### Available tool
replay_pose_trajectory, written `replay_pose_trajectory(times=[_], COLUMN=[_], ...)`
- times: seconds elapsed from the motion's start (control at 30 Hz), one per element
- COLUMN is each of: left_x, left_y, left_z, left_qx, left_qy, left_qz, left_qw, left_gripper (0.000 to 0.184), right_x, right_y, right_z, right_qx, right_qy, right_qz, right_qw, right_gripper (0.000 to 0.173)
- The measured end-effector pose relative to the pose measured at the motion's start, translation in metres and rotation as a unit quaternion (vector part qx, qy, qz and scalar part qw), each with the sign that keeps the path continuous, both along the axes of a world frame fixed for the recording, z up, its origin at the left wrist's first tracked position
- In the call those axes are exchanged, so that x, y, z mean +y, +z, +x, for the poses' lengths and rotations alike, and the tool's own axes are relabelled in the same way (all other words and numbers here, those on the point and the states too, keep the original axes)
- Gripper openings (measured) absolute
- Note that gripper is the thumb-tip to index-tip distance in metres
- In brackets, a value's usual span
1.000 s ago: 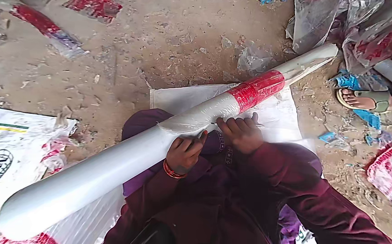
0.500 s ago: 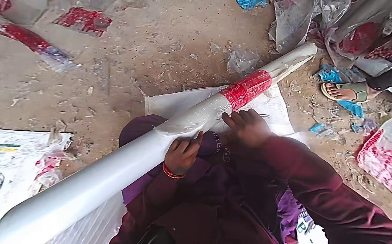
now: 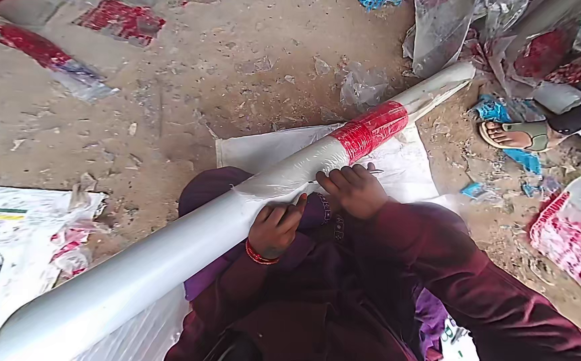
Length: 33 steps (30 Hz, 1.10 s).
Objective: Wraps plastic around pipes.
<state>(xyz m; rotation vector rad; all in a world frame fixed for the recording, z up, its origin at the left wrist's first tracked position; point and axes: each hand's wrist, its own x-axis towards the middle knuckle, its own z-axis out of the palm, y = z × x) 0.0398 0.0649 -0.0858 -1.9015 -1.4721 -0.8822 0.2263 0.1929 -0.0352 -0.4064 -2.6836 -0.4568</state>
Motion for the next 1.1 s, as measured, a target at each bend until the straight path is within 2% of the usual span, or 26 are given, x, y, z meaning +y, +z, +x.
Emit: replay_pose_trajectory(times=[0.5,0.67,0.87,0.97,1.03,1.07,1.1], left_x=[0.0,0.001,0.002,0.005,0.009,0.01,0.012], left_y=[0.003,0.003,0.006,0.017,0.034,0.044,0.06], left_z=[-0.001,-0.002,-0.004,-0.01,-0.016,-0.015,-0.009], left_qx=[-0.001,-0.009,-0.002,-0.017,-0.047,-0.102,-0.212], left_qy=[-0.009,-0.009,-0.012,-0.023,-0.024,-0.01,0.017], left_qz=[-0.003,-0.005,-0.009,-0.017,-0.022,-0.044,-0.113], left_qw=[1.0,1.0,1.0,0.999,0.998,0.994,0.971], left_gripper=[0.028,0.028,0.028,0.026,0.024,0.023,0.025], right_x=[0.004,0.012,0.034,0.039,0.034,0.028,0.019], right_y=[-0.003,-0.002,0.002,0.01,0.022,0.031,0.04], right_z=[-0.004,0.001,0.021,0.023,0.023,0.026,0.026], right_qx=[0.038,0.025,-0.043,-0.046,0.028,0.073,0.118], right_qy=[0.028,0.028,0.023,-0.046,-0.137,-0.184,-0.219], right_qz=[0.027,0.029,0.007,-0.052,-0.151,-0.207,-0.255], right_qw=[0.999,0.999,0.999,0.997,0.979,0.958,0.934], right_gripper=[0.023,0.022,0.025,0.024,0.026,0.028,0.029])
